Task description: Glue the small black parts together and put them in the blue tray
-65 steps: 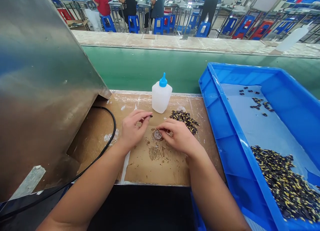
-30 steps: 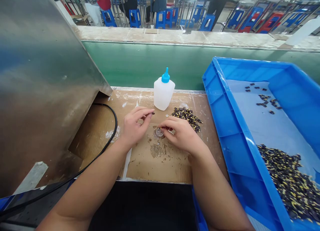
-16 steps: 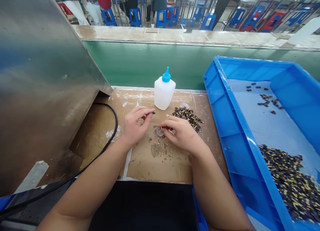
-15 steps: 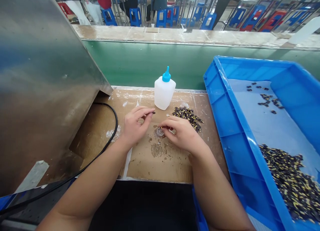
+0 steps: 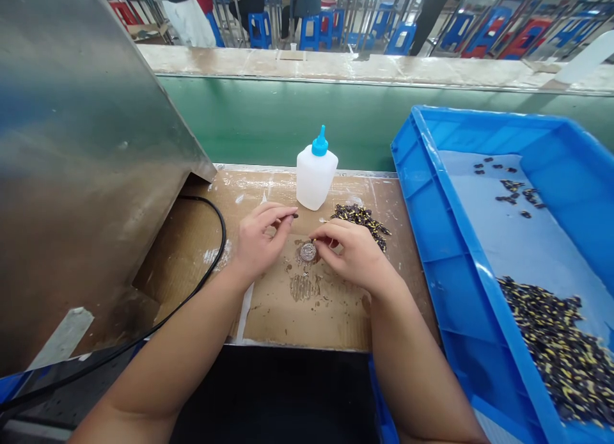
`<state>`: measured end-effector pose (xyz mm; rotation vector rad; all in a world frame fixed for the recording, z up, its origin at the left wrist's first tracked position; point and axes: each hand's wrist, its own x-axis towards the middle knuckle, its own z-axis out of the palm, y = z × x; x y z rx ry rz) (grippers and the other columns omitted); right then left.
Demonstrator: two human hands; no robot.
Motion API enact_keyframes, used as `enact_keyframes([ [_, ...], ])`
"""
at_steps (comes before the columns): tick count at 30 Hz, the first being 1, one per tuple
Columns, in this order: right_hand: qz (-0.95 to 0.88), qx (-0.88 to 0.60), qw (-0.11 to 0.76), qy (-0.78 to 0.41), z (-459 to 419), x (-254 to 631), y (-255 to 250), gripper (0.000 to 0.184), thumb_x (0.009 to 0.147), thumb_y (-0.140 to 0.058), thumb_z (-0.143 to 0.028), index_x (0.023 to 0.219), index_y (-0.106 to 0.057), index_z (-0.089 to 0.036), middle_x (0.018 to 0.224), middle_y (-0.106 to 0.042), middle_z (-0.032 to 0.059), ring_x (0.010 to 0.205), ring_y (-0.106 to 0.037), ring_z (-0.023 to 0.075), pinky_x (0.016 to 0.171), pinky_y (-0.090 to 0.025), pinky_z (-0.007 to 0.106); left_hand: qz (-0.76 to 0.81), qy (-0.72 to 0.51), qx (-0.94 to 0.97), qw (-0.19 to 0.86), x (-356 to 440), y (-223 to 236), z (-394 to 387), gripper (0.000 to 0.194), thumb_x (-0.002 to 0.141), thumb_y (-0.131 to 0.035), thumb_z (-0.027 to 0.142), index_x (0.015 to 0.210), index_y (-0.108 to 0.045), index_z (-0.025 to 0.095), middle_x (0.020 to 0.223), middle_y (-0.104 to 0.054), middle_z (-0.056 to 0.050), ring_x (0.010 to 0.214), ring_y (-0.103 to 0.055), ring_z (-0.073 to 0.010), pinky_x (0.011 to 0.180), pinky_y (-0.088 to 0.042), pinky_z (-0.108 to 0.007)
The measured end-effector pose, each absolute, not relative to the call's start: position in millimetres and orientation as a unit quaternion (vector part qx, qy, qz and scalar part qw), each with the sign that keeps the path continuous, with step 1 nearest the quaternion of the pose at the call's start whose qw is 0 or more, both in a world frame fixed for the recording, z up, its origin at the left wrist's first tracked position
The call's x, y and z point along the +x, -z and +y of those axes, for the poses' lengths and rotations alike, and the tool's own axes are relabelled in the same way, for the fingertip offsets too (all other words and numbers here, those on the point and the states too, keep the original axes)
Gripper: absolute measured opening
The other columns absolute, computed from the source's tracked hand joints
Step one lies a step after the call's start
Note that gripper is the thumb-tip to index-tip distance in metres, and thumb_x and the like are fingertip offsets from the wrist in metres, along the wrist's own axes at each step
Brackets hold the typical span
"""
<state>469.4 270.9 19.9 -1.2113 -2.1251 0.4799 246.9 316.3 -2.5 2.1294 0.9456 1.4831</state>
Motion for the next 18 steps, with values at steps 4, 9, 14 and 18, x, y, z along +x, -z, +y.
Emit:
enact_keyframes([
  [4,-0.807,-0.467,0.315,-0.179,271.2,470.2,-20.9,0.013,0.097,-0.064,-0.019,0.1,-0.075,-0.024,0.091,-0.077,0.0023,0.078,-0.069,0.0174,0.073,-0.056,0.033,0.341,-0.525,0.757,0.188,247.0,1.9,315.8,0.019,0.102,-0.062,0.013,0.113,-0.076,0.019,0.106,-0.077,-0.008,0.091,-0.071,-0.0131,0.072,-0.061,-0.023],
  [9,-0.806,-0.471,0.31,-0.182,271.2,470.1,-21.1,0.013,0.095,-0.064,-0.019,0.1,-0.075,-0.024,0.09,-0.077,0.0019,0.075,-0.07,0.0168,0.072,-0.057,0.032,0.34,-0.526,0.757,0.185,247.2,1.9,316.0,0.019,0.102,-0.062,0.013,0.112,-0.076,0.019,0.104,-0.077,-0.007,0.087,-0.07,-0.0129,0.072,-0.061,-0.025],
  [14,-0.807,-0.47,0.308,-0.18,272.0,471.2,-19.4,0.013,0.095,-0.064,-0.019,0.099,-0.075,-0.024,0.09,-0.078,0.0018,0.075,-0.071,0.0165,0.072,-0.057,0.031,0.341,-0.525,0.757,0.187,247.3,2.6,316.3,0.02,0.102,-0.062,0.013,0.114,-0.076,0.02,0.105,-0.077,-0.007,0.088,-0.07,-0.0133,0.073,-0.061,-0.026],
  [18,-0.806,-0.475,0.308,-0.172,271.9,472.5,-18.3,0.013,0.094,-0.064,-0.02,0.098,-0.076,-0.024,0.089,-0.077,0.0017,0.075,-0.07,0.0166,0.073,-0.056,0.032,0.339,-0.526,0.759,0.18,247.6,0.8,315.8,0.019,0.102,-0.062,0.013,0.112,-0.076,0.019,0.105,-0.077,-0.007,0.087,-0.07,-0.013,0.074,-0.062,-0.026],
])
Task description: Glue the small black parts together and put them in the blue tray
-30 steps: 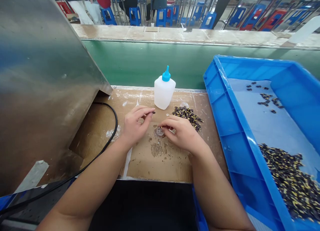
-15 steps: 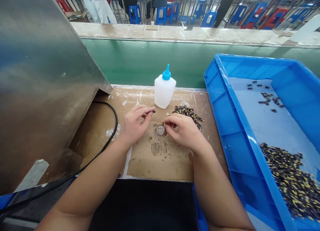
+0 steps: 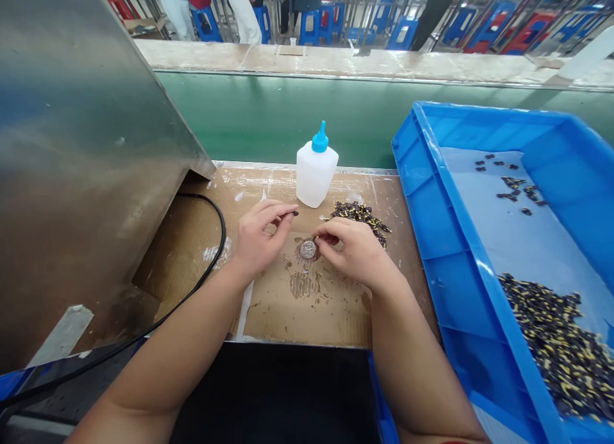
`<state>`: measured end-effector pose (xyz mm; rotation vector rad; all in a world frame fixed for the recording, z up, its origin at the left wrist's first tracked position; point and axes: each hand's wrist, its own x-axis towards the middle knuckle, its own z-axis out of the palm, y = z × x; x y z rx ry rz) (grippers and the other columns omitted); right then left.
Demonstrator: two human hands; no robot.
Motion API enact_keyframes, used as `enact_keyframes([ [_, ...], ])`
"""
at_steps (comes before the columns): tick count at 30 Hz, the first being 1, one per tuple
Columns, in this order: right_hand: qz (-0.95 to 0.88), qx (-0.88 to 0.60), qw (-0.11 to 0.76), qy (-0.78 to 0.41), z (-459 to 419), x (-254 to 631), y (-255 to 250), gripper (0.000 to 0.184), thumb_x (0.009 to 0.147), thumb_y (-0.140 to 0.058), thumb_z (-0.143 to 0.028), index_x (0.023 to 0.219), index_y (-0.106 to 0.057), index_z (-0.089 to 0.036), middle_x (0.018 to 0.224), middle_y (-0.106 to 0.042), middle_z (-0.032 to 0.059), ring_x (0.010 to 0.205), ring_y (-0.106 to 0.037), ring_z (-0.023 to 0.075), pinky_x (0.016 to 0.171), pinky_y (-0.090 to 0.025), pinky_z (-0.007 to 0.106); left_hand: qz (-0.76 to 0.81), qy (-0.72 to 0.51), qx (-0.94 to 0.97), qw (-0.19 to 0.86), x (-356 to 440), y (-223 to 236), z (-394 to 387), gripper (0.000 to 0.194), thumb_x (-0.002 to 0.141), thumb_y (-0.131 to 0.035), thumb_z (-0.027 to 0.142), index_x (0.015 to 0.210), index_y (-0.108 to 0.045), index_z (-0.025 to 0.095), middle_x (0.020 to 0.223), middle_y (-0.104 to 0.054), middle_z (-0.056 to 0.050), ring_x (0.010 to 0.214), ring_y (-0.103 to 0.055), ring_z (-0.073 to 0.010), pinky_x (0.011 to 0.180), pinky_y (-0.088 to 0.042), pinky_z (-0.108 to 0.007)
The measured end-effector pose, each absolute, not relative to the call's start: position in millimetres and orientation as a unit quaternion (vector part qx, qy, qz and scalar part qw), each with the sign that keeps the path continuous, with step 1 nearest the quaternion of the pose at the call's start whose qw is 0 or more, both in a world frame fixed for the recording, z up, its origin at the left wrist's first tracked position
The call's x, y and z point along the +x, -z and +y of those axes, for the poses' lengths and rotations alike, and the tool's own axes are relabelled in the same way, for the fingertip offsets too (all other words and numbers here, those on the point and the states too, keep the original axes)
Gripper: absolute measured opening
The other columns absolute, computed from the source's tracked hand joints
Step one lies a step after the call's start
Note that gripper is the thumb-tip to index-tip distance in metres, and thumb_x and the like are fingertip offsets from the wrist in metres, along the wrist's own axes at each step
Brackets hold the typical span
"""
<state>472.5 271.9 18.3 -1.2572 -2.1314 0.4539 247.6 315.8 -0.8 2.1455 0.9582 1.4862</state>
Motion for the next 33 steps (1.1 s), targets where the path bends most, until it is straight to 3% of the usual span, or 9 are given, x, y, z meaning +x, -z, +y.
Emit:
enact_keyframes([
  [9,-0.805,-0.482,0.302,-0.167,273.3,473.7,-17.6,0.013,0.095,-0.064,-0.02,0.098,-0.076,-0.023,0.088,-0.076,0.0021,0.075,-0.069,0.0165,0.073,-0.056,0.032,0.346,-0.534,0.743,0.207,247.9,2.9,315.7,0.019,0.101,-0.064,0.014,0.113,-0.078,0.021,0.106,-0.077,-0.007,0.093,-0.072,-0.0144,0.08,-0.063,-0.028],
  [17,-0.804,-0.484,0.295,-0.179,272.9,474.0,-18.8,0.013,0.093,-0.064,-0.019,0.096,-0.076,-0.022,0.088,-0.076,0.0017,0.074,-0.069,0.0147,0.072,-0.055,0.029,0.386,-0.552,0.572,0.469,251.5,0.9,316.4,0.02,0.096,-0.072,0.023,0.113,-0.08,0.017,0.099,-0.079,-0.009,0.082,-0.075,-0.0148,0.082,-0.066,-0.029],
  [22,-0.792,-0.502,0.305,-0.166,272.7,473.4,-18.2,0.011,0.093,-0.065,-0.02,0.093,-0.076,-0.022,0.087,-0.076,0.0028,0.074,-0.069,0.0162,0.072,-0.055,0.031,0.396,-0.55,0.494,0.545,251.9,-3.9,316.4,0.022,0.088,-0.082,0.03,0.103,-0.081,0.015,0.087,-0.079,-0.009,0.079,-0.076,-0.0164,0.08,-0.067,-0.029],
  [26,-0.72,-0.54,0.398,-0.179,269.7,466.4,-19.9,0.009,0.093,-0.07,-0.025,0.098,-0.077,-0.022,0.089,-0.077,0.0031,0.075,-0.07,0.0171,0.073,-0.056,0.033,0.382,-0.549,0.446,0.595,252.8,-4.4,314.8,0.031,0.082,-0.09,0.04,0.095,-0.08,0.014,0.088,-0.08,-0.01,0.08,-0.078,-0.0189,0.08,-0.068,-0.03],
  [33,-0.545,-0.468,0.58,-0.384,267.4,449.0,-20.3,0.018,0.093,-0.081,-0.037,0.102,-0.077,-0.022,0.082,-0.075,0.0015,0.071,-0.068,0.0143,0.064,-0.058,0.028,0.354,-0.529,0.358,0.684,257.0,-9.9,309.2,0.039,0.07,-0.1,0.037,0.085,-0.073,0.012,0.101,-0.081,-0.014,0.089,-0.081,-0.0205,0.083,-0.067,-0.025],
])
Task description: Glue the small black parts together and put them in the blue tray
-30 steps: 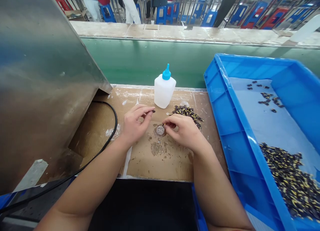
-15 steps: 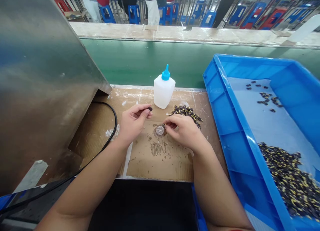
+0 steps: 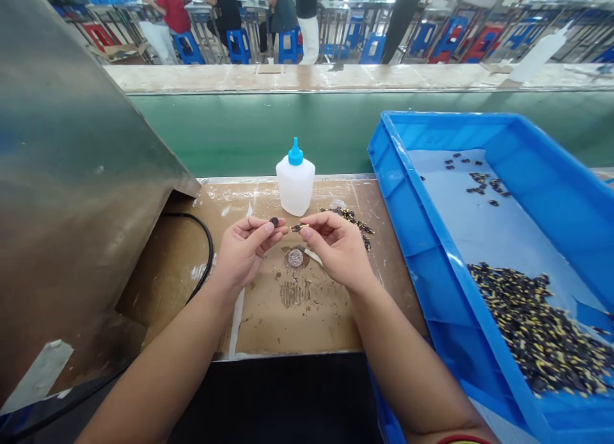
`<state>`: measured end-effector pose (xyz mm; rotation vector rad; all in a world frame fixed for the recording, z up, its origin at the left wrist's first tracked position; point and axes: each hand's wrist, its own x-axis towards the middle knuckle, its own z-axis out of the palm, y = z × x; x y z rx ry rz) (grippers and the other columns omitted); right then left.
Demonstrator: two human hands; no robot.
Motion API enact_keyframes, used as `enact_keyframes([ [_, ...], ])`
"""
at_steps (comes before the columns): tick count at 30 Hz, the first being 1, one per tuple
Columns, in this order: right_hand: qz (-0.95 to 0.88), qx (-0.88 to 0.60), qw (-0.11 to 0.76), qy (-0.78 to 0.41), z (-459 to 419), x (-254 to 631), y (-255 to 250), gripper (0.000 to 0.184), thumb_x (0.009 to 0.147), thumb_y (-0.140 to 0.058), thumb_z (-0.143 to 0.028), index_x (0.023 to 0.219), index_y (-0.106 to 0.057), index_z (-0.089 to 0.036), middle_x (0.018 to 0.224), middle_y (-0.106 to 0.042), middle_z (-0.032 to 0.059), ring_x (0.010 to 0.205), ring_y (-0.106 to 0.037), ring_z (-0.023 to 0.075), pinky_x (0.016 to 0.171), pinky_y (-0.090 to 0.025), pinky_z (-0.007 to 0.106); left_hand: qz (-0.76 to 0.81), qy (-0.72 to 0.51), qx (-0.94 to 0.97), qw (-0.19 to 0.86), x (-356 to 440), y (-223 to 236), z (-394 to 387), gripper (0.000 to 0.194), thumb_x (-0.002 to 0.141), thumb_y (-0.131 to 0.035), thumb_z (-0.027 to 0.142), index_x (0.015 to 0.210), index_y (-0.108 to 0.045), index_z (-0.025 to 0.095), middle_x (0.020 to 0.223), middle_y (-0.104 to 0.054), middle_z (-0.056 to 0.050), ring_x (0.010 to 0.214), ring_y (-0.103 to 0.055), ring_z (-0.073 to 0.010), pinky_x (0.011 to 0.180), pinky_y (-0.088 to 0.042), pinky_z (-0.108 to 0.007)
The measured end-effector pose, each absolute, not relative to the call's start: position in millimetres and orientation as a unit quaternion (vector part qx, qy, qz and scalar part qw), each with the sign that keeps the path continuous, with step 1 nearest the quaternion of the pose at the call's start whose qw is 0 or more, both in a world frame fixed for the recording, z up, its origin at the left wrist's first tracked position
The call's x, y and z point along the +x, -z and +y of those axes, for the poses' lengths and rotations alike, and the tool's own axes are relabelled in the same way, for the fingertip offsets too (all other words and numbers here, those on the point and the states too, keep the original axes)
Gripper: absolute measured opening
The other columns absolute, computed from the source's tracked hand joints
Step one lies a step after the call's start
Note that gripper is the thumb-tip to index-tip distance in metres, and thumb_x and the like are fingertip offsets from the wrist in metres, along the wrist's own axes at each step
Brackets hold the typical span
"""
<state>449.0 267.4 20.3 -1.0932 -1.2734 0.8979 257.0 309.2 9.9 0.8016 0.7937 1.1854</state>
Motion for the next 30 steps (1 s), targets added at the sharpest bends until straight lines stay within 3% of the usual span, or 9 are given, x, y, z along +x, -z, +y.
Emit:
enact_keyframes([
  [2,-0.52,-0.443,0.591,-0.43,267.1,443.5,-19.1,0.019,0.094,-0.082,-0.038,0.103,-0.077,-0.021,0.085,-0.077,0.0024,0.073,-0.07,0.014,0.066,-0.059,0.027,0.351,-0.525,0.374,0.679,258.5,-10.0,307.8,0.038,0.072,-0.099,0.038,0.085,-0.073,0.013,0.099,-0.081,-0.013,0.087,-0.081,-0.0203,0.082,-0.067,-0.025],
  [7,-0.477,-0.393,0.597,-0.512,265.7,432.6,-17.9,0.021,0.096,-0.08,-0.039,0.104,-0.074,-0.021,0.119,-0.08,0.0096,0.09,-0.076,0.0155,0.07,-0.062,0.025,0.373,-0.549,0.492,0.564,261.4,-6.0,304.8,0.03,0.079,-0.094,0.038,0.09,-0.078,0.016,0.091,-0.081,-0.01,0.083,-0.08,-0.0202,0.081,-0.068,-0.029],
  [11,-0.458,-0.378,0.587,-0.55,264.9,431.0,-19.2,0.022,0.095,-0.082,-0.04,0.1,-0.071,-0.021,0.121,-0.08,0.0103,0.091,-0.077,0.0163,0.065,-0.06,0.024,0.371,-0.564,0.558,0.483,260.9,-3.0,303.1,0.019,0.085,-0.088,0.035,0.088,-0.081,0.018,0.105,-0.081,-0.011,0.092,-0.079,-0.0211,0.085,-0.068,-0.031],
  [15,-0.458,-0.375,0.575,-0.564,265.1,432.7,-17.9,0.024,0.095,-0.081,-0.042,0.102,-0.07,-0.022,0.127,-0.078,0.0107,0.095,-0.077,0.0173,0.063,-0.06,0.024,0.375,-0.562,0.575,0.461,259.9,-4.5,300.9,0.012,0.088,-0.084,0.032,0.089,-0.083,0.02,0.104,-0.082,-0.009,0.091,-0.078,-0.019,0.085,-0.067,-0.029],
  [23,-0.484,-0.366,0.554,-0.57,264.3,432.9,-19.2,0.025,0.094,-0.083,-0.043,0.097,-0.067,-0.023,0.122,-0.08,0.0084,0.079,-0.072,0.0129,0.064,-0.06,0.027,0.414,-0.553,0.484,0.537,257.6,-3.6,308.1,0.027,0.079,-0.094,0.038,0.091,-0.082,0.017,0.095,-0.082,-0.011,0.084,-0.078,-0.0188,0.081,-0.066,-0.027],
  [27,-0.481,-0.369,0.57,-0.555,263.7,432.8,-20.6,0.026,0.094,-0.081,-0.045,0.098,-0.068,-0.023,0.122,-0.08,0.0095,0.087,-0.073,0.0155,0.065,-0.06,0.027,0.371,-0.549,0.411,0.626,256.5,-2.6,312.2,0.033,0.07,-0.1,0.038,0.086,-0.082,0.017,0.094,-0.082,-0.011,0.083,-0.079,-0.0169,0.081,-0.066,-0.023],
  [30,-0.5,-0.39,0.599,-0.489,263.8,433.0,-20.6,0.025,0.095,-0.08,-0.045,0.097,-0.071,-0.022,0.105,-0.08,0.0077,0.087,-0.073,0.0161,0.066,-0.058,0.026,0.344,-0.537,0.357,0.683,256.3,-7.5,312.5,0.035,0.061,-0.105,0.037,0.078,-0.08,0.018,0.092,-0.082,-0.009,0.081,-0.079,-0.016,0.077,-0.065,-0.019],
])
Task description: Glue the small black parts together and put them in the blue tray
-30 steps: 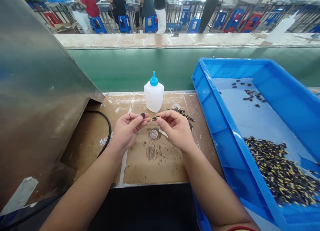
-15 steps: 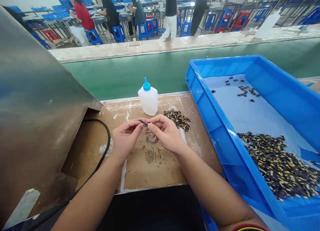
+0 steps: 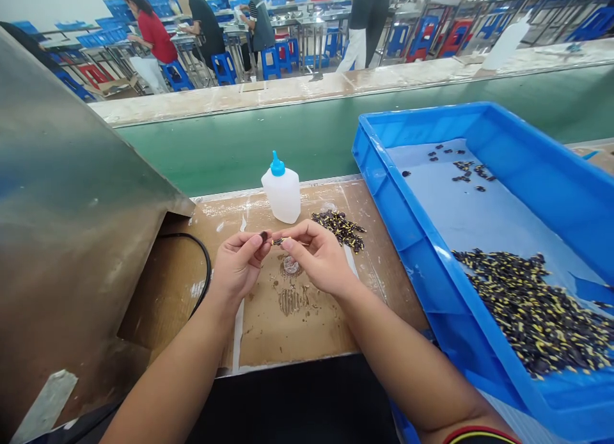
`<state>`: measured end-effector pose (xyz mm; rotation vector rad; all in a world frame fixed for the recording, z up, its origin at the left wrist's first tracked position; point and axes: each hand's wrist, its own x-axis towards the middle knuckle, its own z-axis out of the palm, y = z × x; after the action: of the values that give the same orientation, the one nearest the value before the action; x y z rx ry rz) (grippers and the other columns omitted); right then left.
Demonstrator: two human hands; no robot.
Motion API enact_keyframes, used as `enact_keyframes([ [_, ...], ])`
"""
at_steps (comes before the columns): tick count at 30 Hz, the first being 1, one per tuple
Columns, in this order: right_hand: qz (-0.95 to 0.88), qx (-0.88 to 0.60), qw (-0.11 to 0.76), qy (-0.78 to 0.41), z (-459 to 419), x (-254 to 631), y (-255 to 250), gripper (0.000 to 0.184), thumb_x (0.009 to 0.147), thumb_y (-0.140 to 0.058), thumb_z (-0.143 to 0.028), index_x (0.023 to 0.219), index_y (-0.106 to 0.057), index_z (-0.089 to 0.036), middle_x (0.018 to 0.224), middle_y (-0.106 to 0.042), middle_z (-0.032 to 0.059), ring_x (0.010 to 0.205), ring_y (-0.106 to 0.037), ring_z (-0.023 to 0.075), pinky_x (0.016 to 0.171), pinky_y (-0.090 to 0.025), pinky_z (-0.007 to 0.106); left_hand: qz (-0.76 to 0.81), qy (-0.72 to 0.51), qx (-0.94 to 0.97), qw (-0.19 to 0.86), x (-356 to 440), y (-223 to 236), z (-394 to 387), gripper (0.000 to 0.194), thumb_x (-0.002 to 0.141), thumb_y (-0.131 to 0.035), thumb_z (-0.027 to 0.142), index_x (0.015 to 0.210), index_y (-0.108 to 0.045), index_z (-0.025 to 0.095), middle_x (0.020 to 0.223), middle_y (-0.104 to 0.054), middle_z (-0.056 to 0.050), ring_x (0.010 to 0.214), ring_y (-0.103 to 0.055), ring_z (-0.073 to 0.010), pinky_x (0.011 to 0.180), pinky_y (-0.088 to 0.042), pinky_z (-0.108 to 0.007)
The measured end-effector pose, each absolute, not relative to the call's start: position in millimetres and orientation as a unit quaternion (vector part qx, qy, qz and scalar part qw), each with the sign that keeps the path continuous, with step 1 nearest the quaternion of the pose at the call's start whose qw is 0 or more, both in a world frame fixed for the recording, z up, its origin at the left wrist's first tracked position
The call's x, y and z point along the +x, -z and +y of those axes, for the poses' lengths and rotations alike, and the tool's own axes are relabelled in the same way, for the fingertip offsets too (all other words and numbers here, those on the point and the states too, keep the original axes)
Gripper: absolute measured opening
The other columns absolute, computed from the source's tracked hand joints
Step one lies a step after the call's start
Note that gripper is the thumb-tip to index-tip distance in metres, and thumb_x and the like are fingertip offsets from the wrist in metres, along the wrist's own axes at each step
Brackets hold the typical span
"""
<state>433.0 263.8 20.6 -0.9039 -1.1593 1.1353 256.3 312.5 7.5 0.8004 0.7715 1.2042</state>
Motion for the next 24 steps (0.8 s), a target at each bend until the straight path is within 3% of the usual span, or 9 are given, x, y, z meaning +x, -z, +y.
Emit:
enact_keyframes([
  [3,-0.528,-0.414,0.624,-0.399,262.5,433.3,-19.5,0.021,0.094,-0.08,-0.04,0.092,-0.072,-0.022,0.084,-0.073,0.002,0.073,-0.067,0.0136,0.064,-0.056,0.027,0.332,-0.526,0.328,0.711,255.3,-13.1,312.0,0.037,0.057,-0.107,0.036,0.075,-0.079,0.019,0.092,-0.082,-0.008,0.078,-0.079,-0.0149,0.073,-0.064,-0.016],
  [9,-0.577,-0.414,0.635,-0.304,254.6,433.3,-15.4,0.004,0.096,-0.075,-0.025,0.099,-0.072,-0.025,0.088,-0.072,0.0011,0.074,-0.067,0.0137,0.067,-0.056,0.028,0.327,-0.528,0.338,0.707,253.8,-14.5,311.3,0.039,0.058,-0.107,0.039,0.077,-0.078,0.019,0.093,-0.082,-0.007,0.077,-0.079,-0.0147,0.071,-0.064,-0.015],
  [17,-0.604,-0.396,0.63,-0.285,252.5,431.0,-17.7,0.019,0.096,-0.076,-0.021,0.113,-0.078,-0.028,0.102,-0.08,0.0035,0.086,-0.076,0.0185,0.076,-0.063,0.034,0.312,-0.526,0.359,0.705,256.7,-12.8,308.8,0.037,0.062,-0.105,0.042,0.078,-0.081,0.019,0.086,-0.08,-0.007,0.064,-0.071,-0.0079,0.065,-0.06,-0.012],
  [24,-0.666,-0.381,0.608,-0.203,253.4,432.2,-23.3,0.024,0.096,-0.075,-0.016,0.114,-0.079,-0.03,0.107,-0.082,0.003,0.095,-0.077,0.0212,0.082,-0.064,0.039,0.302,-0.531,0.375,0.697,256.8,-14.1,307.9,0.033,0.064,-0.104,0.039,0.079,-0.082,0.02,0.088,-0.081,-0.007,0.065,-0.071,-0.0087,0.066,-0.061,-0.014],
])
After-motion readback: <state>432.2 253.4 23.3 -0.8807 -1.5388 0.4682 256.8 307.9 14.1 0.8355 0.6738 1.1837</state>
